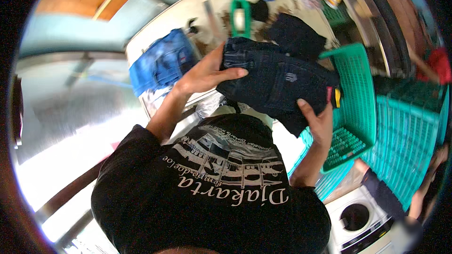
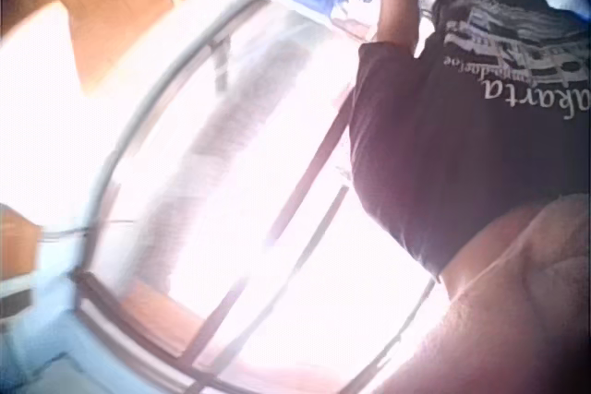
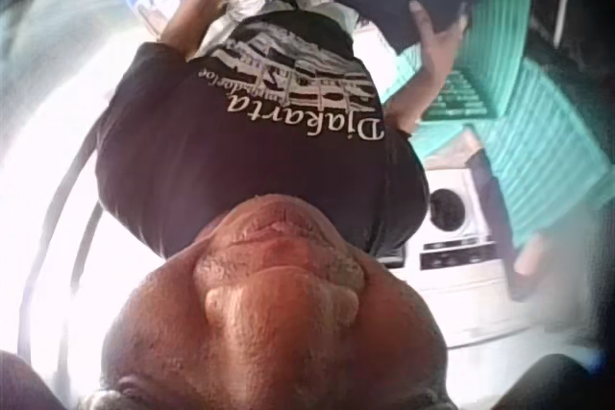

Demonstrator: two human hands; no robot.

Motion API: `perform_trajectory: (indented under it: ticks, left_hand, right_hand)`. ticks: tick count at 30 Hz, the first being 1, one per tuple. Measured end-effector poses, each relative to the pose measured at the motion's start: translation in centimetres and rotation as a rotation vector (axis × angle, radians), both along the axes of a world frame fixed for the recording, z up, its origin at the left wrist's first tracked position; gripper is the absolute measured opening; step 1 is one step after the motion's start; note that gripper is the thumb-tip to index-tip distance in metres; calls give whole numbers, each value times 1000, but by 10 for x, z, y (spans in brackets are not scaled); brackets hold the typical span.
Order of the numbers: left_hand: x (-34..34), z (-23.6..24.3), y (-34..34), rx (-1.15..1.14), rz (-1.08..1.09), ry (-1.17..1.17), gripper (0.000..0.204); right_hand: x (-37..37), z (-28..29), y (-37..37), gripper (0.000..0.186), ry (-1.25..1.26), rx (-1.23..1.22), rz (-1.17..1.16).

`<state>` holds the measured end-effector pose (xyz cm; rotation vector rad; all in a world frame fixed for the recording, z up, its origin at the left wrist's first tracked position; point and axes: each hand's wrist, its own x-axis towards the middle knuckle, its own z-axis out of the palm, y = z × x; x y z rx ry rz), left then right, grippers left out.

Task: The person sorts folded laundry from a green basket, sprays fabric with a bottle, and stacks the items on a work surface.

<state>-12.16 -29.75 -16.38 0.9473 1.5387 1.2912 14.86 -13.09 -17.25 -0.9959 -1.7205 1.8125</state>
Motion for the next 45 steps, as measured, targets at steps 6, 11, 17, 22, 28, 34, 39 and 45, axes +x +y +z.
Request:
perform_trajectory:
  ticks: [6, 11, 17, 22, 28, 34, 39, 45]
  left_hand:
    - [-84, 19, -194, 45, 543, 64, 88]
    - [-119, 21, -287, 282, 794, 468, 56]
    - [-106, 2, -314, 362, 925, 772, 50]
    - [-110, 11, -309, 86, 1038, 713, 48]
    - [-122, -21, -306, 164, 973, 1100, 48]
    - [-93, -55, -317, -26, 871, 867, 50]
    - [-93, -62, -332, 178, 965, 438, 59]
    - [-100, -45, -322, -35, 1265, -91, 40]
  right_hand:
    - [-180, 20, -96, 33, 38, 328, 491]
    - [-283, 55, -152, 34, 406, 730, 757]
    - [-304, 44, -178, 29, 552, 893, 805]
    - [-321, 32, -172, 32, 378, 708, 783]
    - [-330, 18, -156, 34, 457, 1223, 843]
    - [-303, -33, -130, 55, 132, 1004, 975]
    - [-295, -21, -149, 40, 121, 801, 868]
    - [-286, -11, -172, 72, 70, 1065, 1061]
